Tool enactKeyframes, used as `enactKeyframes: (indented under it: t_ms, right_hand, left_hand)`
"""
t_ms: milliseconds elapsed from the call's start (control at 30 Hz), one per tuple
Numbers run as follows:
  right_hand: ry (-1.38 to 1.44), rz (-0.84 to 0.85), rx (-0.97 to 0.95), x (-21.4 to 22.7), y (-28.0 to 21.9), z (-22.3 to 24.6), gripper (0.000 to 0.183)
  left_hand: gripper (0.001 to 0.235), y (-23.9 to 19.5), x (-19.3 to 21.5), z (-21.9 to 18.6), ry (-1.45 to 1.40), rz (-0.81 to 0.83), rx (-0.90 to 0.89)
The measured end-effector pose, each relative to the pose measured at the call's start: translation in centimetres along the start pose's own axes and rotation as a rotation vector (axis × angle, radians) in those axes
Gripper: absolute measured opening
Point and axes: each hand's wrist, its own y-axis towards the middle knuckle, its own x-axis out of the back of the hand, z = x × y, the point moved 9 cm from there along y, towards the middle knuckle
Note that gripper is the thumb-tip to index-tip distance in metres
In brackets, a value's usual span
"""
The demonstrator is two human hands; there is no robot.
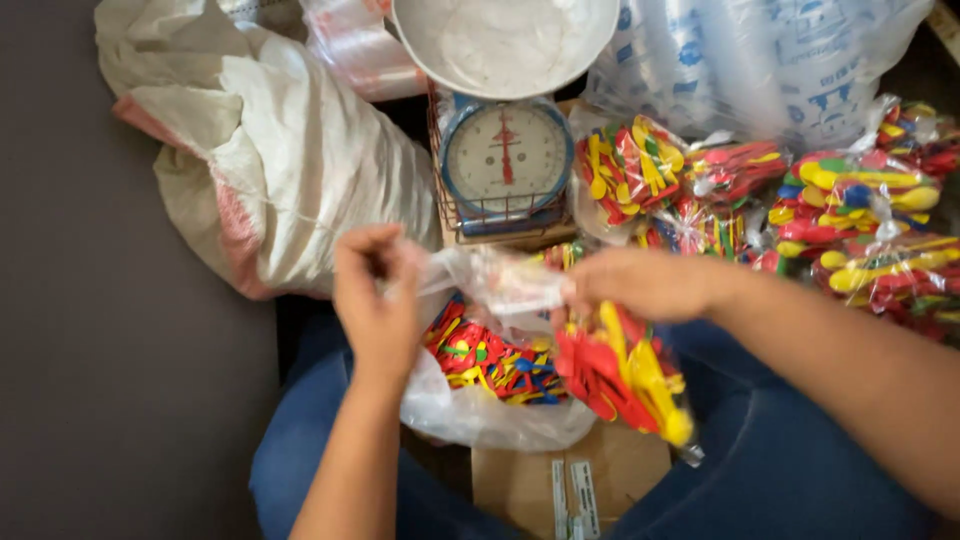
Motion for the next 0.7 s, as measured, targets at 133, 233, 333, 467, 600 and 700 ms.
enactKeyframes:
  t_ms: [133,233,333,467,600,700]
  right_hand:
    - [-0.478,0.015,0.060,-1.7,0.1,0.5,0.043]
    - [-0.636,-0.137,0.213,-0.9,-0.2,2.0,0.036]
    - [-0.725,-0.127,-0.057,1.4,-0.3,0.9,0.038]
    - [-0.694,-0.219,0.257,2.7,-2.2,4.8,0.030]
    - [-0.796,-0.254,0.175,3.9,-2.2,5.8,0.021]
    - [-0.979,-0.352,-0.035,6.7,-1.0,3.2,0.017]
  left_hand:
    - [0.054,-3.4,-8.5,-12.6,0.464,0.284,-0.690]
    - [0.057,-6.0,-12.6,-7.4,0.635,0.491,-0.618]
    - [0.028,-5.8,-13.6,-3.0,0.726,0.705,-0.398]
    - [0.020,-5.0,-12.6,-2.8,0.698,0.772,-0.279]
    - [0.034,-4.5,-12.3,-2.4,0.654,0.737,-0.162]
    - [0.042,-4.6,-11.7,-0.4,0.663,0.642,-0.083]
